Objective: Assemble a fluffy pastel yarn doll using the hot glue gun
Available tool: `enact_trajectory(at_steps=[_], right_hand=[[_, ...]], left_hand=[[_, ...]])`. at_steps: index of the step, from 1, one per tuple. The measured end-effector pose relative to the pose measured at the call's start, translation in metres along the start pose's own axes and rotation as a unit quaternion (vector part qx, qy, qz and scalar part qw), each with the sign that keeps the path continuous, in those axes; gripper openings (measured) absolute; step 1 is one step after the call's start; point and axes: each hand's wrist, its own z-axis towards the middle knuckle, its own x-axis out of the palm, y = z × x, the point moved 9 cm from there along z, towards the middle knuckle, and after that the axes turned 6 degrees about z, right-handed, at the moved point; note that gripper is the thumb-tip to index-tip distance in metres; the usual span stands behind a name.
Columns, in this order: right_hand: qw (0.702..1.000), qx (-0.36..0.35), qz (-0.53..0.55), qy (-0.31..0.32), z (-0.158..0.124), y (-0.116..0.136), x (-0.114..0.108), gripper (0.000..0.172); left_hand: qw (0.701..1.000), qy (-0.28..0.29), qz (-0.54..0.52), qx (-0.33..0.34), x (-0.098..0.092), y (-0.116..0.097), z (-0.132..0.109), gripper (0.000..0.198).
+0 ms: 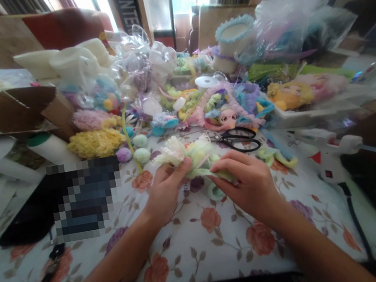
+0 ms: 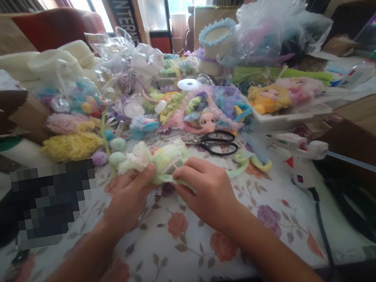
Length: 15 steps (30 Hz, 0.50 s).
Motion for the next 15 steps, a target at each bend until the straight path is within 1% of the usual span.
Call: enact_trajectory(at_steps=[2,4,7,9,13,15], right_hand=[[1.0,-0.007,0.001,-0.014,0.001,0.0,-0.003,0.008],[1.0,0.0,0.009,-0.015,-0.001,-0.002,-0.004,0.007],[0.997,0.048,0.059,0.007,-0.005,-0.012,0.002,0.009],[0.993,0.079,0.085,0.017,-0.008,-0.017,0.004,0.01],[0.987,0.124,0.103,0.02,-0.01,-0.023,0.005,0.01],[0.986,0.127,0.109,0.018,-0.01,-0.023,0.005,0.01]], left_hand=[[1.0,-0.011,0.026,0.007,-0.003,-0.001,0.0,0.028],[0.999,0.002,0.036,0.021,-0.001,-0.002,0.001,0.027],[0.998,0.037,0.016,0.046,0.004,-0.003,0.001,0.023],[0.998,0.041,0.01,0.054,0.004,-0.003,0.002,0.02],[0.998,0.04,0.016,0.042,0.004,0.0,0.002,0.02],[0.998,0.045,0.026,0.034,0.005,-0.001,0.001,0.022]])
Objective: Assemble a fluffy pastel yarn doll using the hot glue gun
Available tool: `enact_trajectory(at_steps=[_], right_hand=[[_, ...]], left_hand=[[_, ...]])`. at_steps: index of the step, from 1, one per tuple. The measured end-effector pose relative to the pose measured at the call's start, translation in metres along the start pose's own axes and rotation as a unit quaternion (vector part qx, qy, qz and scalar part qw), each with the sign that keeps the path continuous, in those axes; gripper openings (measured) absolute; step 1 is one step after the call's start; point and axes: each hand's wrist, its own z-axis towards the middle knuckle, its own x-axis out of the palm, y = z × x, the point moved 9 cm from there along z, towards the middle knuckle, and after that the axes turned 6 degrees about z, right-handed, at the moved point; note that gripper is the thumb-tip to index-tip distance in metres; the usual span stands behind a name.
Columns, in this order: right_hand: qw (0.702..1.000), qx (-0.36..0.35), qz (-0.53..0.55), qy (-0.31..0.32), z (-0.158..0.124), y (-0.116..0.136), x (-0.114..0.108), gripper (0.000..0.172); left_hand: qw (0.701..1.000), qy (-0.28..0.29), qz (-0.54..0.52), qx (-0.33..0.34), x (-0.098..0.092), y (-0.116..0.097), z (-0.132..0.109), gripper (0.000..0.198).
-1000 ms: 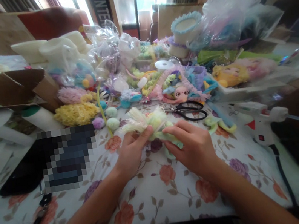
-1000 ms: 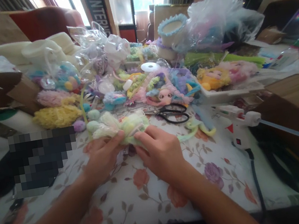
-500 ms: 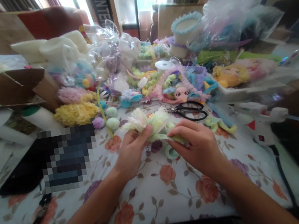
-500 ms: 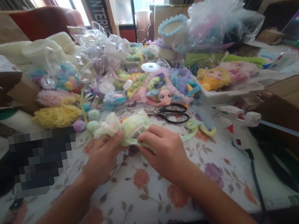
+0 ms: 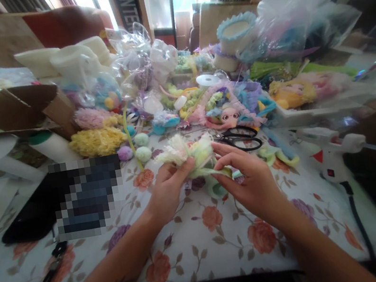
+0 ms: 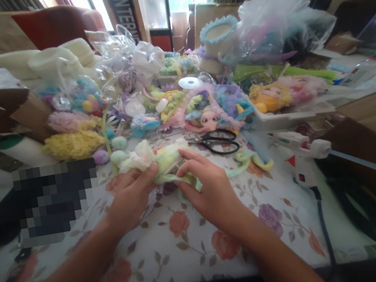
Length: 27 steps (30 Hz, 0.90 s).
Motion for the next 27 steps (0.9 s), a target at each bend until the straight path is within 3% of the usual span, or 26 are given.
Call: enact_trajectory(at_steps=[7,12,27], right_hand=[[1.0,-0.019,-0.006,-0.009,-0.002,0.001,0.0,0.016],[0.998,-0.052,-0.019,-0.01,-0.003,0.007,0.001,0.017],[0.997,-0.057,-0.045,0.002,-0.005,0.006,0.003,0.024]], left_hand=[[0.998,0.03,0.045,0.016,0.008,-0.011,-0.003,0.032],[0.998,0.017,0.06,0.021,0.006,-0.016,-0.004,0.036],[1.0,0.007,0.008,0.003,-0.001,-0.005,0.0,0.038]])
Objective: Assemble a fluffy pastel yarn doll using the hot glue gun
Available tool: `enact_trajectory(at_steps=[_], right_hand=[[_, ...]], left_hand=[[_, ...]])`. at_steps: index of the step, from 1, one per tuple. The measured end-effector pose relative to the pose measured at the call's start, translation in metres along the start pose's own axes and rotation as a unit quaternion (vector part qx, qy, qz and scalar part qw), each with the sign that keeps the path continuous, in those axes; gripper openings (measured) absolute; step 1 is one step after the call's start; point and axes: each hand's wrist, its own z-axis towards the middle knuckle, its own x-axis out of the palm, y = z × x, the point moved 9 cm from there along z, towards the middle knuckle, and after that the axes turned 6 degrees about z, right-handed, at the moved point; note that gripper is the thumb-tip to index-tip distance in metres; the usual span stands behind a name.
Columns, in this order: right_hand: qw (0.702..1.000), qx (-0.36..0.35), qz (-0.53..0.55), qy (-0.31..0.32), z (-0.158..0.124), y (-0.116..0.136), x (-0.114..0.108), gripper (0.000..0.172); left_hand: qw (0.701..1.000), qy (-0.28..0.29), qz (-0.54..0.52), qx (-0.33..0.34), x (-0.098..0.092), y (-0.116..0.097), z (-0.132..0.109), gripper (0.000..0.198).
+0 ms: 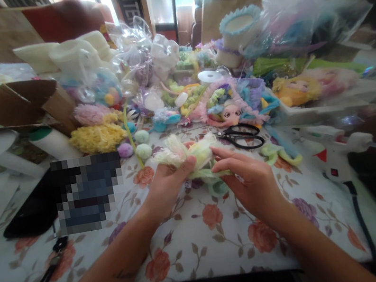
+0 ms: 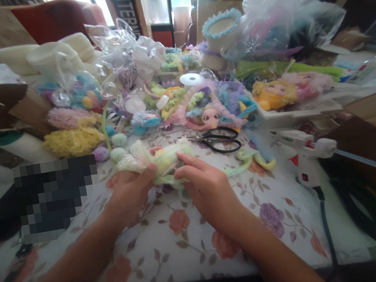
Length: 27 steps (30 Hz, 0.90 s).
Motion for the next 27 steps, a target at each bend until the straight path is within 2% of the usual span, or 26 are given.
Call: enact_trajectory(at_steps=[6,12,16,22,27], right_hand=[[1.0,0.001,0.003,-0.009,0.0,0.001,0.0,0.022],[1.0,0.007,-0.009,-0.019,0.001,0.001,-0.002,0.019],[0.999,0.015,-0.003,-0.029,0.001,0.001,-0.004,0.018],[0.999,0.011,0.005,-0.033,0.002,0.001,-0.004,0.019],[0.999,0.009,0.003,-0.036,0.002,0.003,-0.005,0.019]], left_hand=[[1.0,0.01,0.01,0.007,0.002,-0.004,-0.002,0.038],[0.999,0.051,0.016,-0.003,0.008,-0.002,-0.004,0.032],[0.998,0.058,0.025,-0.007,0.008,0.0,-0.002,0.034],[0.998,0.024,0.064,0.014,0.002,-0.008,-0.002,0.034],[0.987,-0.008,0.153,-0.036,-0.005,-0.007,-0.002,0.026]])
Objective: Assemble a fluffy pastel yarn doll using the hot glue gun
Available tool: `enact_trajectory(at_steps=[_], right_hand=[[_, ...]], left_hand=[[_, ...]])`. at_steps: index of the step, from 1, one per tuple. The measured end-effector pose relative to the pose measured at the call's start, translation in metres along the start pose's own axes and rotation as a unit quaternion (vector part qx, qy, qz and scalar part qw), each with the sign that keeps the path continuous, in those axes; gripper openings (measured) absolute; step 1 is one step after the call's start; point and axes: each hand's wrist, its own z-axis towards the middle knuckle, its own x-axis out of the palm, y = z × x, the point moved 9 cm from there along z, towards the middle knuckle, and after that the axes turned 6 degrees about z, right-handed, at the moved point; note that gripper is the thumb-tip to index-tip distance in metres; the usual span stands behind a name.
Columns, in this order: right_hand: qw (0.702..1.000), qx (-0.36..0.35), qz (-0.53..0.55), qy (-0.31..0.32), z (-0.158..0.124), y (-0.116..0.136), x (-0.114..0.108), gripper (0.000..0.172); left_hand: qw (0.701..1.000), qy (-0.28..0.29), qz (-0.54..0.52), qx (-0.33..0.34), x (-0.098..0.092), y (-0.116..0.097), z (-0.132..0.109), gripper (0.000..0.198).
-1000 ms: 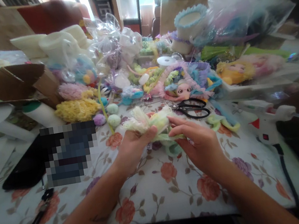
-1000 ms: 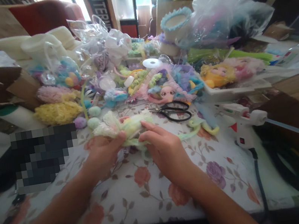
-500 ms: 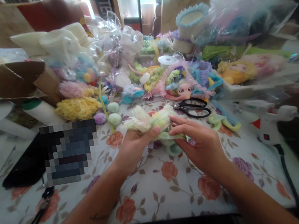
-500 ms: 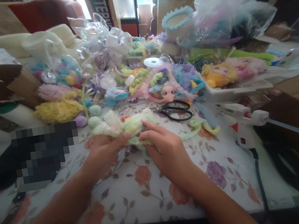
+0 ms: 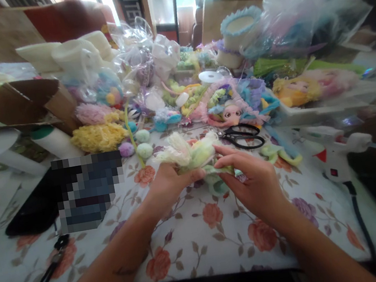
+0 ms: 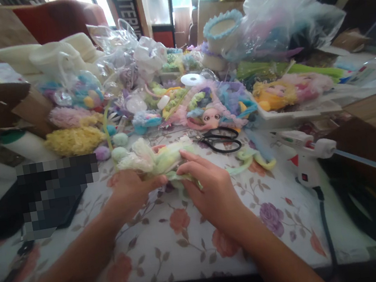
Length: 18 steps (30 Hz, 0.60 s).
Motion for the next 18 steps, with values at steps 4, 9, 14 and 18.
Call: enact_trajectory(at_steps=[4,9,14,18], right_hand=[[1.0,-0.004,-0.005,0.001,0.0,0.001,0.0,0.019],[1.0,-0.003,-0.005,0.004,0.0,0.001,0.0,0.019],[1.0,0.003,-0.011,-0.003,-0.002,-0.001,0.0,0.015],[1.0,0.004,-0.009,-0.003,-0.002,-0.002,0.001,0.012]], left_hand=[[0.999,-0.002,0.05,-0.015,-0.003,0.004,0.001,0.027],[0.996,-0.025,0.085,-0.018,-0.009,0.01,0.002,0.03],[0.985,-0.03,0.164,-0.038,-0.012,0.014,0.002,0.032],[0.975,-0.039,0.212,-0.052,-0.014,0.013,0.001,0.041]])
